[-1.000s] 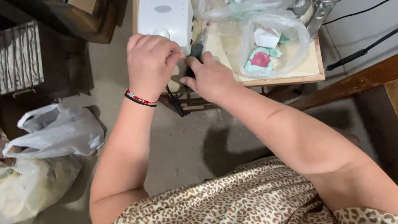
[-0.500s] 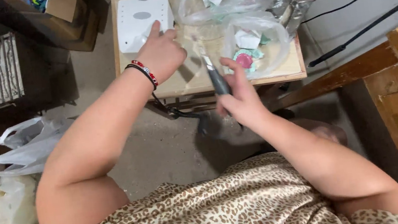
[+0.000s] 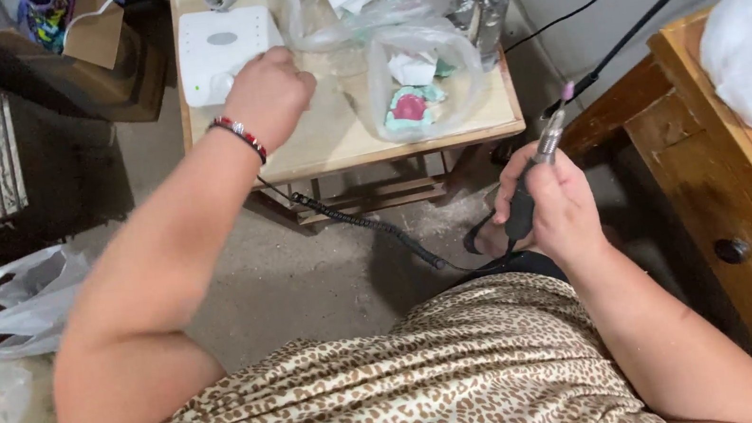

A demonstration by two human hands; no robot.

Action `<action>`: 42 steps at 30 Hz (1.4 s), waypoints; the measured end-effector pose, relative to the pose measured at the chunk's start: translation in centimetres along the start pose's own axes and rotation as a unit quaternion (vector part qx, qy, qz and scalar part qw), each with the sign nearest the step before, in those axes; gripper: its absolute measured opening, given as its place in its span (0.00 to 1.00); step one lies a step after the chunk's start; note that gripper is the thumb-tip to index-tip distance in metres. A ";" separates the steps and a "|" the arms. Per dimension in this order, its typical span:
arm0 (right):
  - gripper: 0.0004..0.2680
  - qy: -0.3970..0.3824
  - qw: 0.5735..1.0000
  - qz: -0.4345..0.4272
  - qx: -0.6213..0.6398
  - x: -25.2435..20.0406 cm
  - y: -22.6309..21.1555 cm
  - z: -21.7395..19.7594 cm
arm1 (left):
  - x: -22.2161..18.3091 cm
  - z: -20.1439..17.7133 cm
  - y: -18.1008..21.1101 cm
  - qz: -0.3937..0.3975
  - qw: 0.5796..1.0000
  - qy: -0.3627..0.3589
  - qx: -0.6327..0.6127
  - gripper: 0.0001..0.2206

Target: Refining and polishing a dental prosthetic model using a rotary tool and applying finishing material with a brush.

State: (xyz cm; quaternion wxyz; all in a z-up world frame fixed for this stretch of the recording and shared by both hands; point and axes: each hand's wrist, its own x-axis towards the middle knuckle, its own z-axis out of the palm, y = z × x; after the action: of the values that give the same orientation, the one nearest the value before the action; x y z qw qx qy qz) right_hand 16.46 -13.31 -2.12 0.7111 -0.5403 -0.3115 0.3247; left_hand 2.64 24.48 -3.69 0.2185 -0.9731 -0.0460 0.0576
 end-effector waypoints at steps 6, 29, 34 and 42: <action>0.20 -0.106 0.951 -0.143 -0.254 -0.6 -0.8 -1.7 | -1.3 -7.1 11.7 -0.016 0.742 0.396 -0.541 0.05; 0.22 -0.117 0.937 -0.094 -0.316 -1.5 0.0 -4.7 | 0.6 -12.8 23.0 0.033 0.471 0.432 -0.769 0.07; 0.21 -0.120 0.938 -0.092 -0.312 -1.5 1.1 -5.9 | 1.0 -12.6 22.8 0.045 0.491 0.435 -0.754 0.07; 0.19 -0.105 0.939 -0.103 -0.311 -1.5 0.8 -6.0 | 1.6 -12.6 22.6 0.060 0.518 0.429 -0.737 0.05</action>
State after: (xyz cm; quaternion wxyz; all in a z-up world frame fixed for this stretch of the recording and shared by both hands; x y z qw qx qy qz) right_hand 20.26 -17.75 -4.33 0.5000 -0.6625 -0.5239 0.1915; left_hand 7.38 -0.99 -2.28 -0.5877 -0.6929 0.0857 -0.4089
